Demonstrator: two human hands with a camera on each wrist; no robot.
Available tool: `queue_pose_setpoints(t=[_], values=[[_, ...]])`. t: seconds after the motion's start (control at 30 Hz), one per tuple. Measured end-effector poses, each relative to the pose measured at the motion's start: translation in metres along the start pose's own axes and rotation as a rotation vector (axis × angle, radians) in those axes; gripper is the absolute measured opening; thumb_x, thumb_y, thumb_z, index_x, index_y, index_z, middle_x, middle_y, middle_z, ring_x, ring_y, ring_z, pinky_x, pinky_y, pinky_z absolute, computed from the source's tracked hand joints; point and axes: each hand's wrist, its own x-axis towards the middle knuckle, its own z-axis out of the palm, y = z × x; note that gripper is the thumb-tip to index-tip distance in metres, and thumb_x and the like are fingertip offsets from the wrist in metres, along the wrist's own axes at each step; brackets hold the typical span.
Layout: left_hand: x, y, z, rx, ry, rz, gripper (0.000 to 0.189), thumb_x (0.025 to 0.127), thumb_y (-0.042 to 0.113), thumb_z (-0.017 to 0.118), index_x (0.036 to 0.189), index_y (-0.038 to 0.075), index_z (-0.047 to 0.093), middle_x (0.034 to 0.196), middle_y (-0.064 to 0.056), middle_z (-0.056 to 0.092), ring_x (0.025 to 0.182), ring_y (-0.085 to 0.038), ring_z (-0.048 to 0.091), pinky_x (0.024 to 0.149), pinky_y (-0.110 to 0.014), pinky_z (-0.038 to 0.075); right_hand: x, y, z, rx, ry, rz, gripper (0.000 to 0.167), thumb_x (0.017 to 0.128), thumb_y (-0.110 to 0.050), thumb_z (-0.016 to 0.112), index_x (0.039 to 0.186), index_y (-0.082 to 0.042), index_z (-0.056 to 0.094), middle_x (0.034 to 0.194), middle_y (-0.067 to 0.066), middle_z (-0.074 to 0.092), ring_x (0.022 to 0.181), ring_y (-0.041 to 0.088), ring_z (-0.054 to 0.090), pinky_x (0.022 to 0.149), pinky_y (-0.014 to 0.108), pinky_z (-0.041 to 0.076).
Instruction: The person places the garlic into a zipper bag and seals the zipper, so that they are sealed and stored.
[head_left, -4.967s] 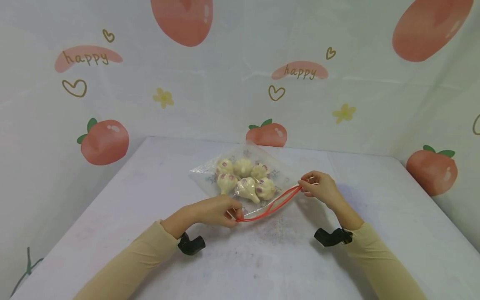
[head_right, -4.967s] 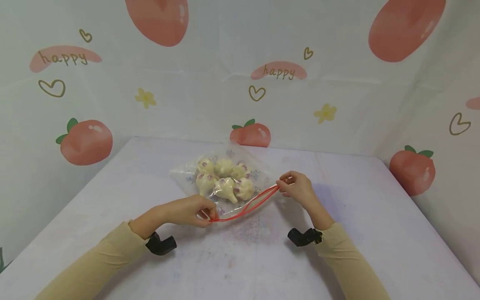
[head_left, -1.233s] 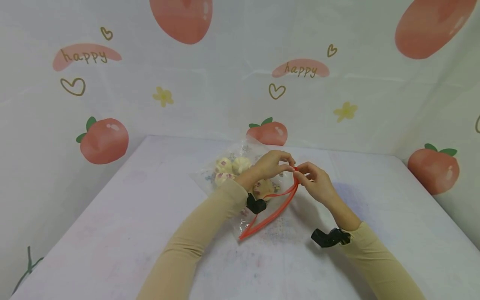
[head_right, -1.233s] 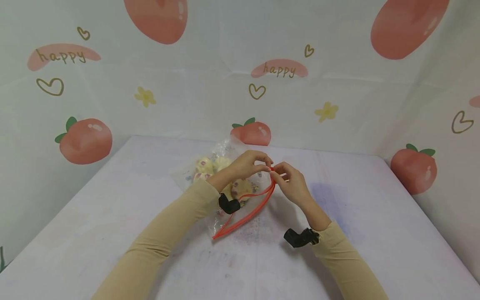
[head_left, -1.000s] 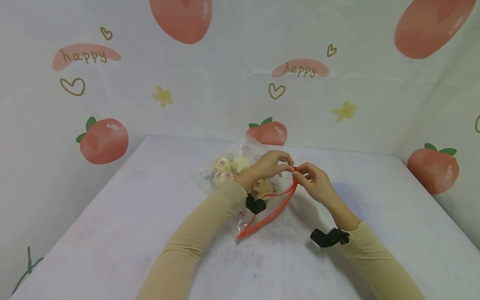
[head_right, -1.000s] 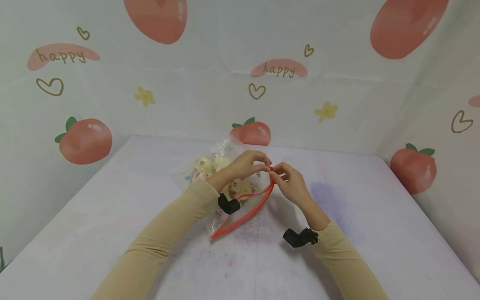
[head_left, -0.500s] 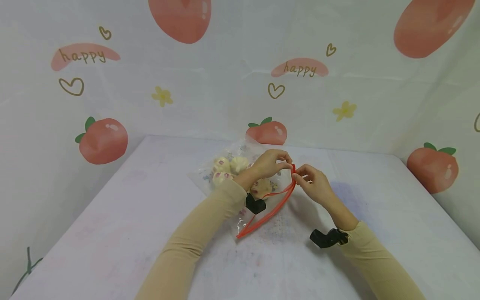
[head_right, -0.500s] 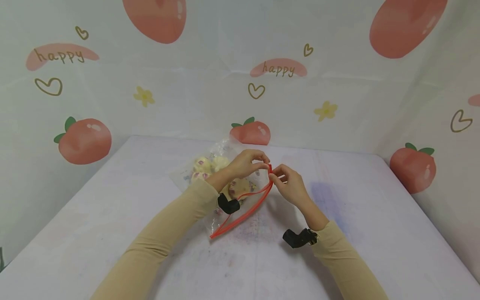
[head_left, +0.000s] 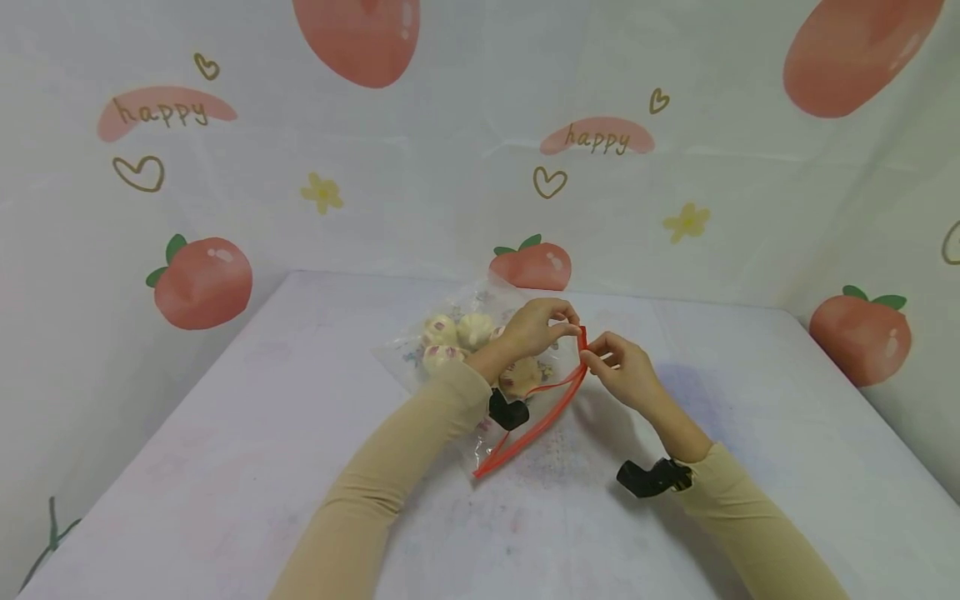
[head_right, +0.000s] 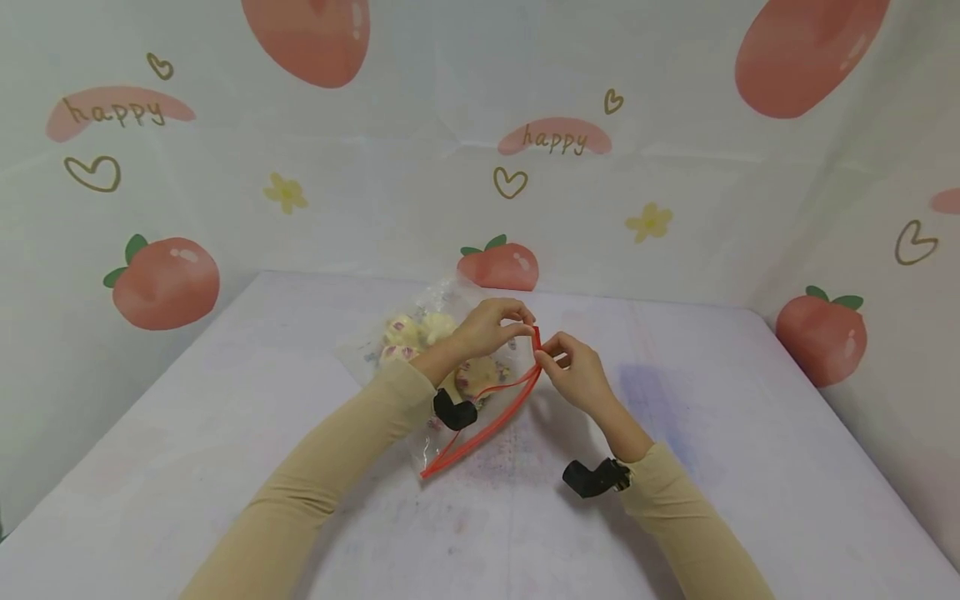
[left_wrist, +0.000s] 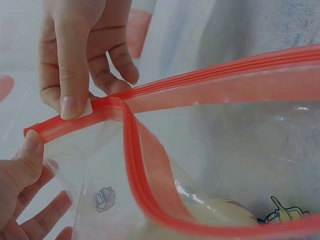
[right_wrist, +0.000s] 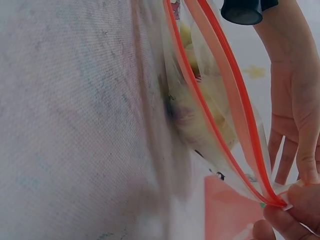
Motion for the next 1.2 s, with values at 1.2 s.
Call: queue_pose_setpoints(t=[1.2], values=[[0.0006,-0.0041,0.0025,-0.050,0.086,-0.035,0.016,0.091,0.025,0.061,0.094,0.009,0.064,0.115,-0.004,0.065,0.115,-0.022,0.061,0.081,-0.030,0.053,-0.0072,0.0031,0.0091,0.036,-0.088,0.044,0.013,0.089,-0.008,0.061,0.082,0.002,0.057,0.085,0.022,0.066,0.065,0.029,0.065,0.052,0.022,0.046]])
